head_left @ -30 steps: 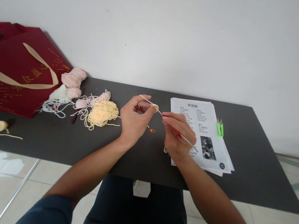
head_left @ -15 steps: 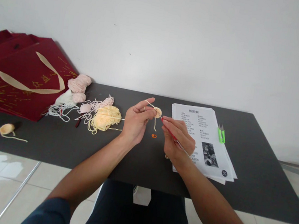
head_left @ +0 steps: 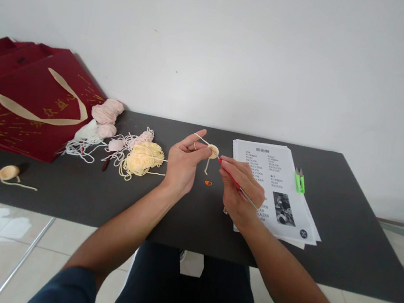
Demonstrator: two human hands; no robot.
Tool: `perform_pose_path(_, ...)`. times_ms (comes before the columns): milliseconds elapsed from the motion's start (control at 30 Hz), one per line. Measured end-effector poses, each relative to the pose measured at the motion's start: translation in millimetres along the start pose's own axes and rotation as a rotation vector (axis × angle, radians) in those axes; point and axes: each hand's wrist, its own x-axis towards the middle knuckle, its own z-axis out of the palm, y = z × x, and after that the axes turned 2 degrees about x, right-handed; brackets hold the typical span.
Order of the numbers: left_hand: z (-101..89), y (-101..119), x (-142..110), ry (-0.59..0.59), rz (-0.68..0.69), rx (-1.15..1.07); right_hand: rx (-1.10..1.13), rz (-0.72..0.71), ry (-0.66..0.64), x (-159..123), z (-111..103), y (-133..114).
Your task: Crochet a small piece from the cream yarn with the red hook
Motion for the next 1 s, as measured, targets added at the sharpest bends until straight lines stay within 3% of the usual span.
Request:
perform_pose_path(133,-1.6,2,1,-0.046,-0.090,-0.086,-0.047,-0.061,-0.039,-2,0,3)
perform_pose_path(233,-3.4,3,4,-0.085,-0.144,-0.122,0.017,-0.026,-0.033,-2,1,3)
perform_pose_path(433,-5.7,4,8,-0.122,-0.119,-0.051,0.385,0.377,0.096,9,4,7)
perform_pose_path(600,-6.4,4,6,-0.150,-0.055,0.054,0.617,0.499,0.061,22,-4,16)
perform_pose_path(867,-6.3,0,5,-0.094,0.014,0.239,0.378,0.303,0.073,23,-14,10)
perform_pose_path(1000,-6.0,-4,1,-0.066,0.158,0.358,0.225,0.214,0.072,20,-13,-2)
